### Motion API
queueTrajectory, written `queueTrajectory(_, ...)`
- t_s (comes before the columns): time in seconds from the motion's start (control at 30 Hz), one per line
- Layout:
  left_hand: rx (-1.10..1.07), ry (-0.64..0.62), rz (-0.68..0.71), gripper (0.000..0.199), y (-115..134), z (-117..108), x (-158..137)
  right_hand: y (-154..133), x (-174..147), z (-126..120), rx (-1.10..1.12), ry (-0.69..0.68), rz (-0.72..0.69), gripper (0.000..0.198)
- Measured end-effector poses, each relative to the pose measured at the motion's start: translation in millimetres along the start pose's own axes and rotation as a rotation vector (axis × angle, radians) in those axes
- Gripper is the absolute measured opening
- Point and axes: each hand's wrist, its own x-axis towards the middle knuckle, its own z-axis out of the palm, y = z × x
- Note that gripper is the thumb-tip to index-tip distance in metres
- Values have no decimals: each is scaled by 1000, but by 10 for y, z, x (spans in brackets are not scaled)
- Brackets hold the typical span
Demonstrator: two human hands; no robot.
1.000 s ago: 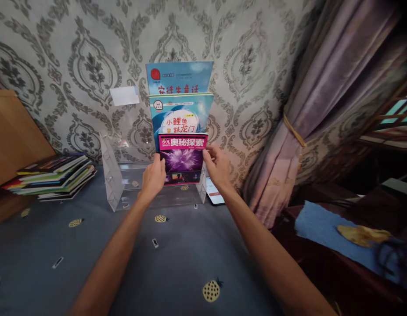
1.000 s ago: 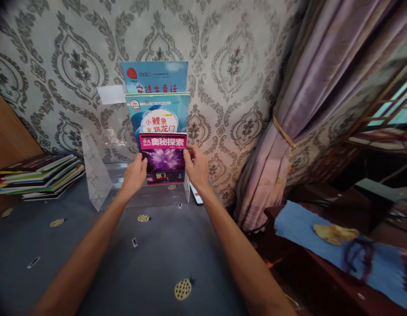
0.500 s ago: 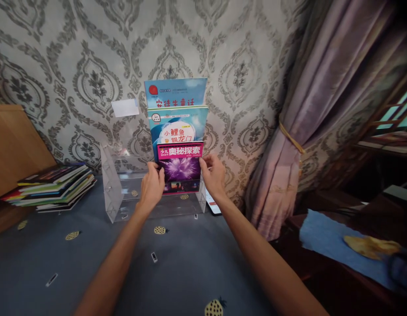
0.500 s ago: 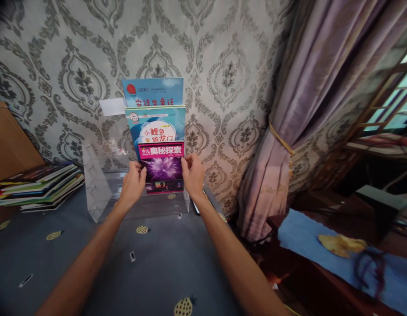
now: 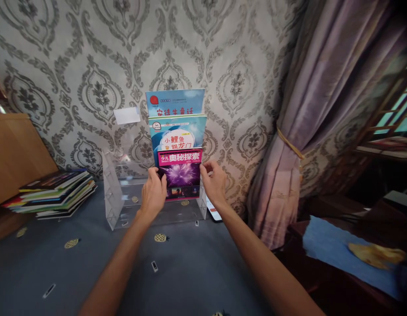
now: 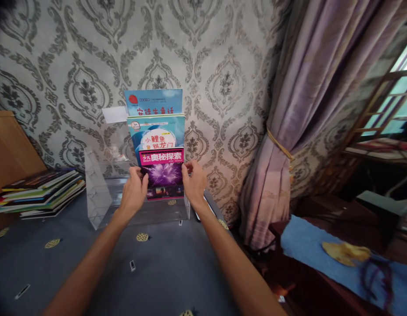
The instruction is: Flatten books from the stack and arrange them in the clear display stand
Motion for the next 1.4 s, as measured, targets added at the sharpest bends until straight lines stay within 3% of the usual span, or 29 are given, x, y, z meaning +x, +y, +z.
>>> queueTrajectory(0.4, -1, 48, 8, 23, -5, -129, -5, -219, -83, -40, 24, 12, -50, 34)
queueTrajectory(0.5, -36, 74, 17, 27, -77, -136, 3, -349, -286, 34, 50, -128, -177, 41)
queueTrajectory(0.67, -64, 176, 74, 25, -310, -144, -37, -397, -924, 203, 51, -491, -465, 46)
queueTrajectory(0.77, -26, 234, 139, 23, -553, -239, -86, -326, -1312, 187, 36, -666, -511, 47)
queueTrajectory(0.87, 90, 299, 183, 22, -893, -440, -121, -246, -1551, 100, 45, -836, -441, 47)
queueTrajectory(1.07, 371, 368, -43, 27, -1700, -907, -83, -239, -1636, 7, -30, -1061, -199, 46)
queueTrajectory(1.2, 469, 301, -210, 34, -2198, -1048, 22, -263, -1625, 30, -65, -1122, -118, 46)
queueTrajectory(1.4, 608, 88, -366, 48, -2752, -1230, 233, -282, -1628, 29, -85, -1158, -91, 46)
